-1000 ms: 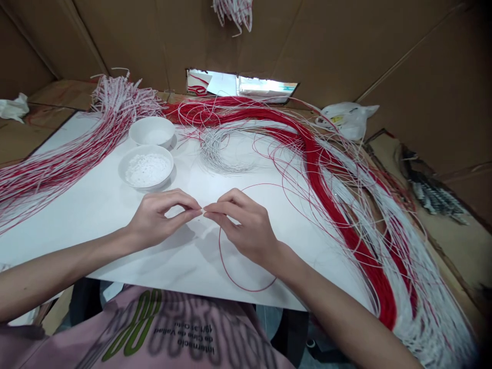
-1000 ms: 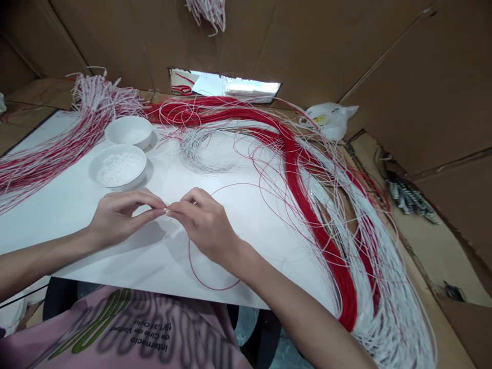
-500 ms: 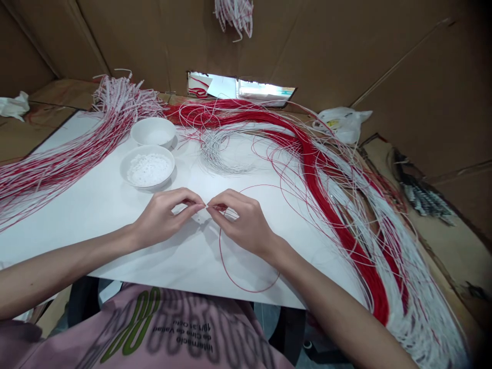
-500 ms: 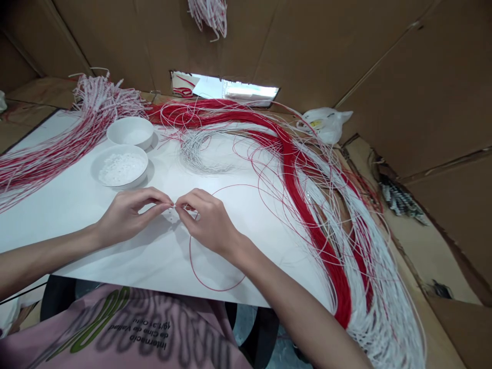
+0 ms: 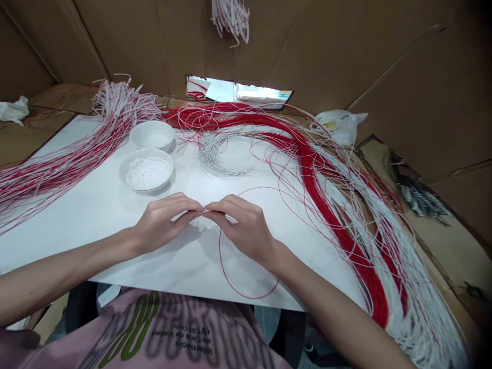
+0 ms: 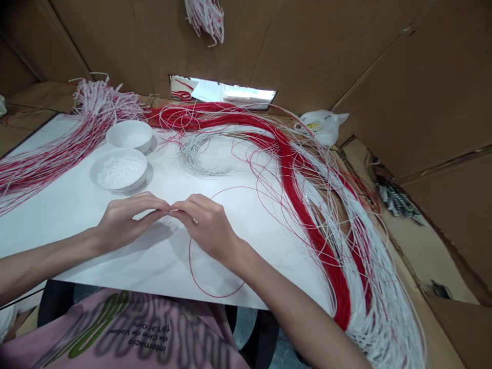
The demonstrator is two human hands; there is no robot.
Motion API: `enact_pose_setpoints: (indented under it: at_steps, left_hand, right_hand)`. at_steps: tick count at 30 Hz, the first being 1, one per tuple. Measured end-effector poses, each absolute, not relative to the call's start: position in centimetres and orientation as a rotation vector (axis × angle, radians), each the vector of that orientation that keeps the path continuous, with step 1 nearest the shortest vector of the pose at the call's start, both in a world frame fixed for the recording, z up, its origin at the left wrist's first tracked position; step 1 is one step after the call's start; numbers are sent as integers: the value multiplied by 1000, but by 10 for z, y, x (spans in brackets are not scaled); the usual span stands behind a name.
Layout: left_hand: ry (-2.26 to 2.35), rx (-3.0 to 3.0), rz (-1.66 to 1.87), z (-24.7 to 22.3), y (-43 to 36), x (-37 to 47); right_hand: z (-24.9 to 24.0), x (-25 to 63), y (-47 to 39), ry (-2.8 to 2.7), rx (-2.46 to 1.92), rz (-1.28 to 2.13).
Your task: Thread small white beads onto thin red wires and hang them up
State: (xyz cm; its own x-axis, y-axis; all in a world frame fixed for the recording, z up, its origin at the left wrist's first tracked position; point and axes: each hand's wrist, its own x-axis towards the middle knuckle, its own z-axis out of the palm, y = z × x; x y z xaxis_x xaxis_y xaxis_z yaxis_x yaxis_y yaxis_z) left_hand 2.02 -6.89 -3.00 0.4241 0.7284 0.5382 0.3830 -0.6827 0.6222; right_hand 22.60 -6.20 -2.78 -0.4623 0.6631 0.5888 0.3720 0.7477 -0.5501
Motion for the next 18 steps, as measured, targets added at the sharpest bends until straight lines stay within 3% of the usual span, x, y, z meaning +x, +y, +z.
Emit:
enact_pose_setpoints:
  at_steps: [6, 14, 18]
  left_hand:
    - [953, 2350, 1162, -28, -72, 21]
    - [1361, 2077, 1119, -23, -65, 13]
    - [1334, 2033, 1097, -28, -64, 12]
  right_hand:
    - [-21, 227, -62, -2126, -799, 490]
    - [-13, 253, -40, -2252, -1377, 624]
    - [-13, 251, -42, -2121, -1281, 824]
